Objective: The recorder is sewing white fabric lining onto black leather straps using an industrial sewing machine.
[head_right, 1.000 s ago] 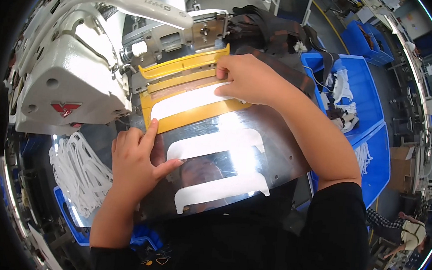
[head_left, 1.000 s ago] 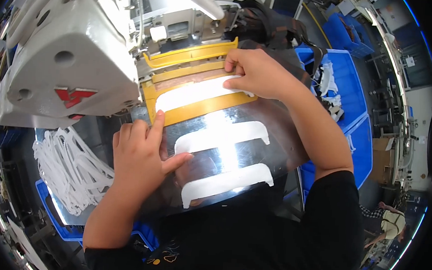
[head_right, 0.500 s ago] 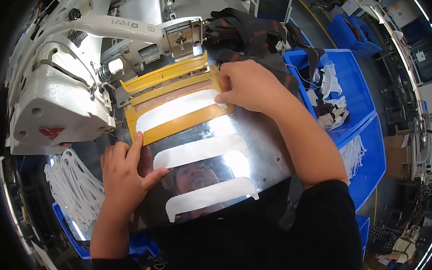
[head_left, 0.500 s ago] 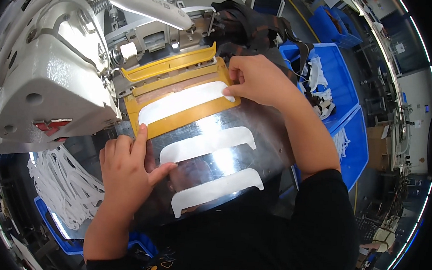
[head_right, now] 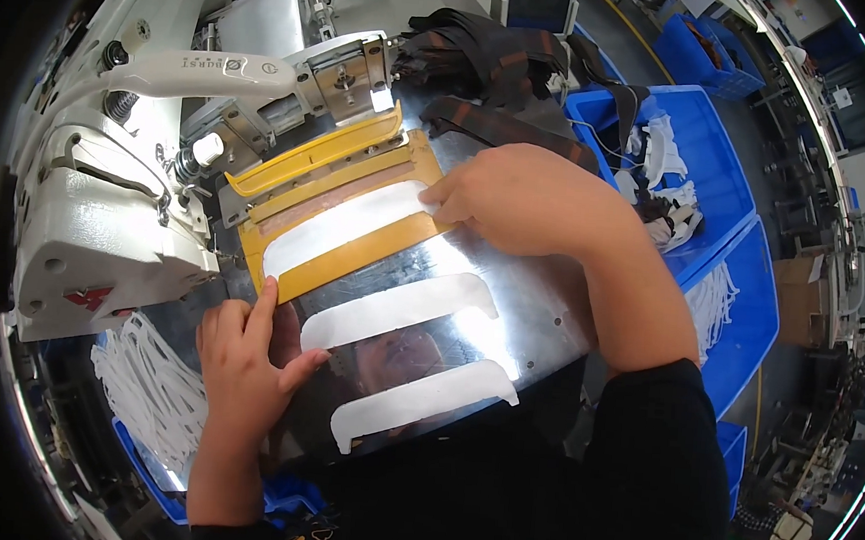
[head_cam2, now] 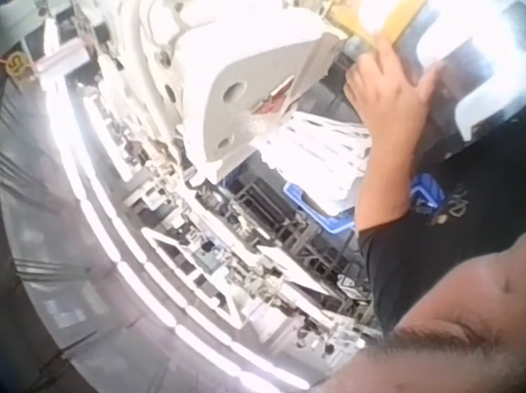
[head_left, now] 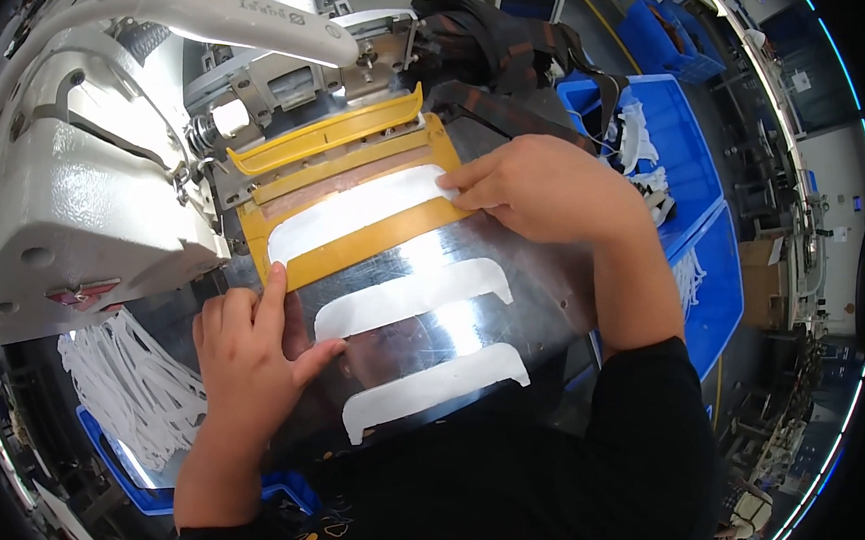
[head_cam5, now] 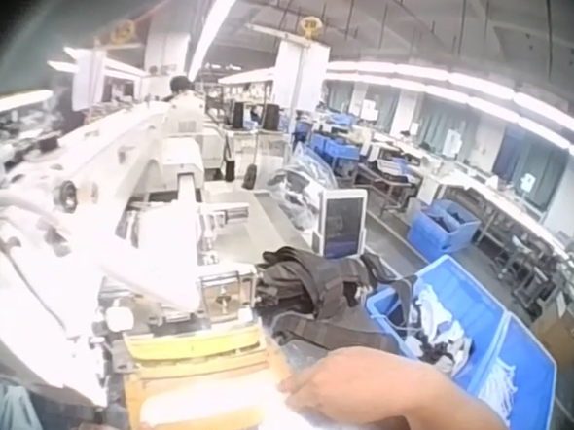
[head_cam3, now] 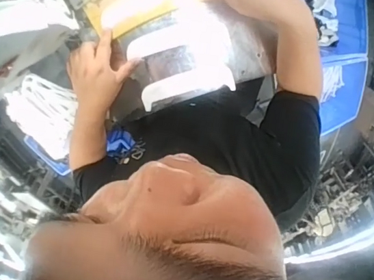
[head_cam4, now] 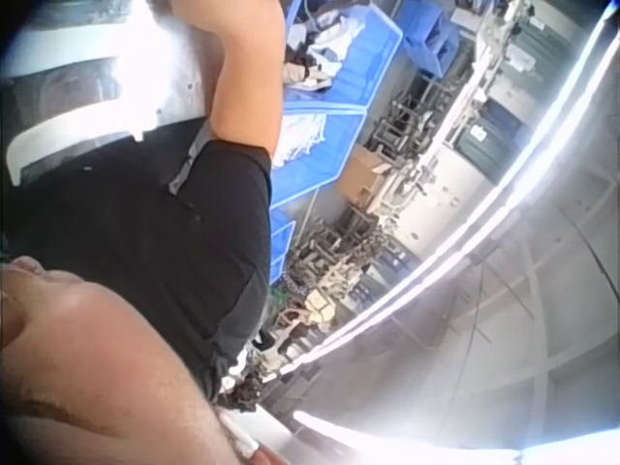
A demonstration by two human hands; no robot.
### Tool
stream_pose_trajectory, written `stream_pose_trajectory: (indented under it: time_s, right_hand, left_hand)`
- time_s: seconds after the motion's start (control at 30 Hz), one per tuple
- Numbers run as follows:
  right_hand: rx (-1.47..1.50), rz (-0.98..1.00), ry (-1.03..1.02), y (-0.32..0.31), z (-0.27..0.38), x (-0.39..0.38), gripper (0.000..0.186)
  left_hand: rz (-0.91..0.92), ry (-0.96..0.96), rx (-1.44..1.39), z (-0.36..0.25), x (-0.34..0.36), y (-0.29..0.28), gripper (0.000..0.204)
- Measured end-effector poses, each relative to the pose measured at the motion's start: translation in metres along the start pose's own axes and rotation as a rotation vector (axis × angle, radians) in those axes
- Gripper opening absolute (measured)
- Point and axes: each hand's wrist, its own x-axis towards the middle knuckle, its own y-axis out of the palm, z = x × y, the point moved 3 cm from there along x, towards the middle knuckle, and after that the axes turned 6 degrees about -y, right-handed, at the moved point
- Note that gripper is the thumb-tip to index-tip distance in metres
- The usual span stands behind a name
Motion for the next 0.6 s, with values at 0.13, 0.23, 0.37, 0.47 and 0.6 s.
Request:
stream_pose_trajectory:
  time_s: [0.13, 0.23, 0.37, 0.47, 0.6]
  right_hand:
    - [0.298, -0.095, -0.031, -0.009, -0.020, 0.005, 0.025]
    - [0.075, -0.495, 0.500, -0.010, -0.050, 0.007, 0.030]
    - [0.009, -0.455, 0.645, -0.002, -0.079, -0.001, 0.031]
    - [0.112, -0.416, 0.651, -0.003, -0.083, 0.002, 0.028]
    - [0.166, -0.442, 0.590, 0.000, -0.092, 0.000, 0.026]
  left_hand:
    - [-0.017, 0.008, 0.001, 0.001, 0.000, -0.001, 0.092]
    - [-0.037, 0.007, -0.041, 0.001, 0.000, -0.002, 0.089]
    - [-0.067, 0.012, -0.080, 0.001, 0.001, -0.005, 0.086]
    - [-0.068, 0.004, -0.091, 0.000, 0.001, -0.006, 0.083]
    - [-0.104, 0.026, -0.112, 0.000, 0.000, -0.005, 0.082]
